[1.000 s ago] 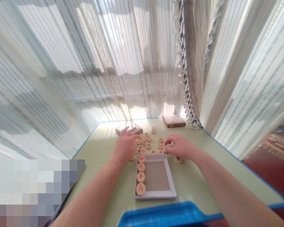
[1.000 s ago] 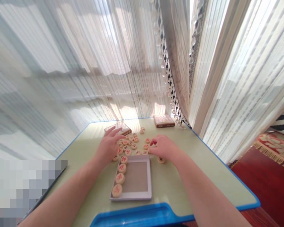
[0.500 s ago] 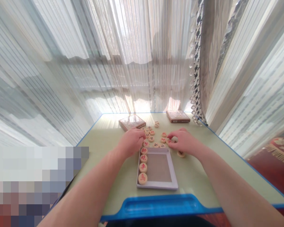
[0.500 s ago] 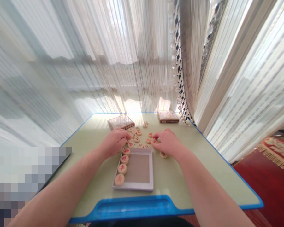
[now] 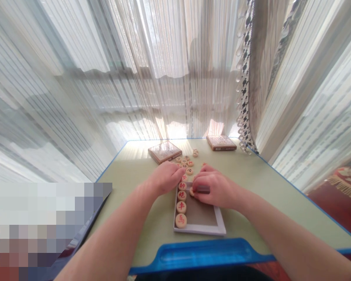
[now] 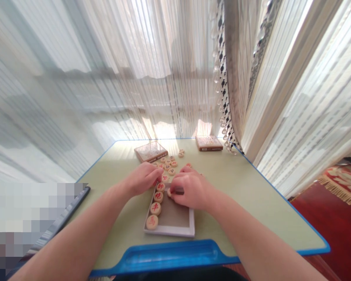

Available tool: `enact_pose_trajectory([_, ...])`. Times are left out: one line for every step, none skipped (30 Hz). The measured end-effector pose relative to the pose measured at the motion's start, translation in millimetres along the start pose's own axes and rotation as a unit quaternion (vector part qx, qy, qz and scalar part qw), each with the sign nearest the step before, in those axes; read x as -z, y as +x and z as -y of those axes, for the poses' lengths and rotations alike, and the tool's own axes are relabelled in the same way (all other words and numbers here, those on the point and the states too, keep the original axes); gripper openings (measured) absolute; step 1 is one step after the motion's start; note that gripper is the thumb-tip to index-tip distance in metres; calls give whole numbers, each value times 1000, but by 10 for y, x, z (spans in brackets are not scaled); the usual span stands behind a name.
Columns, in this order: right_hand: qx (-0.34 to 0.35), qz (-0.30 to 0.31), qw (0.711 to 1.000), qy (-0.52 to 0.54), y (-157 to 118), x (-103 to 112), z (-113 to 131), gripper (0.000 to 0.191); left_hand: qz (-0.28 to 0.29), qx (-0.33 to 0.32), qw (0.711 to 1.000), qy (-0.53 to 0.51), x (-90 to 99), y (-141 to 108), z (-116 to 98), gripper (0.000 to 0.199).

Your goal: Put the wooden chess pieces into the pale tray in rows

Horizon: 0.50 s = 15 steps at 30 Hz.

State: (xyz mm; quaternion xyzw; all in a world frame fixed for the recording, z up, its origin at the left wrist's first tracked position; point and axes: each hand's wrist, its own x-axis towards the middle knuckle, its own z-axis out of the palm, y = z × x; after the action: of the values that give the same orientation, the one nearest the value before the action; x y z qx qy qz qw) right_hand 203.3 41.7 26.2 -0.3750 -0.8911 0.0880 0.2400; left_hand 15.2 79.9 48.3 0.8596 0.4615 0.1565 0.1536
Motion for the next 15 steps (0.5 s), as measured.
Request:
enact_pose_trajectory([4,2,1000,-9,0,-28,-9,10,0,2,1000,0,0,-1,-2,47])
enact_pose_trajectory([6,1,1000,-17,-1,-49,-21,11,0,2,1000,1,0,-2,-4,47])
enact_pose_trajectory([6,-2,1000,-22,-3,-63,-33,11,0,2,1000,2,0,-4,-5,46])
enact_pose_trajectory([5,-5,1000,-25,-5,-69,-41,11,-1,2,1000,3,0,-7,-6,46])
enact_pose_trajectory([4,-6,1000,-26,-8,-71,-47,10,-1,3,1000,3,0,-10,-8,45])
enact_pose_trajectory([4,-8,1000,-27,-10,-71,-49,10,-1,3,1000,4,1,-12,-10,45])
enact_pose_trajectory([5,-8,1000,-27,-11,-70,-49,9,-2,4,1000,5,1,-15,-13,45])
enact_pose_trajectory([7,-7,1000,-27,-11,-69,-47,10,-2,5,1000,7,1,-17,-16,44])
enact_pose_trajectory([10,-7,1000,-27,-10,-71,-46,10,-1,6,1000,8,1,-17,-18,44])
enact_pose_trajectory([11,-8,1000,-26,-7,-74,-45,11,-1,7,1000,9,0,-17,-20,43])
enact_pose_trajectory([12,-9,1000,-25,-4,-79,-44,11,0,7,1000,9,-1,-17,-21,43])
enact_pose_trajectory([14,-10,1000,-24,0,-83,-44,12,0,8,1000,10,-3,-15,-21,43])
enact_pose_trajectory([14,-12,1000,-24,4,-88,-44,12,2,8,1000,12,-5,-13,-20,43])
enact_pose_trajectory([13,-15,999,-25,6,-90,-45,12,3,6,1000,16,-7,-12,-18,43])
enact_pose_trajectory([10,-18,999,-27,8,-91,-46,12,3,3,1000,22,-10,-10,-16,42])
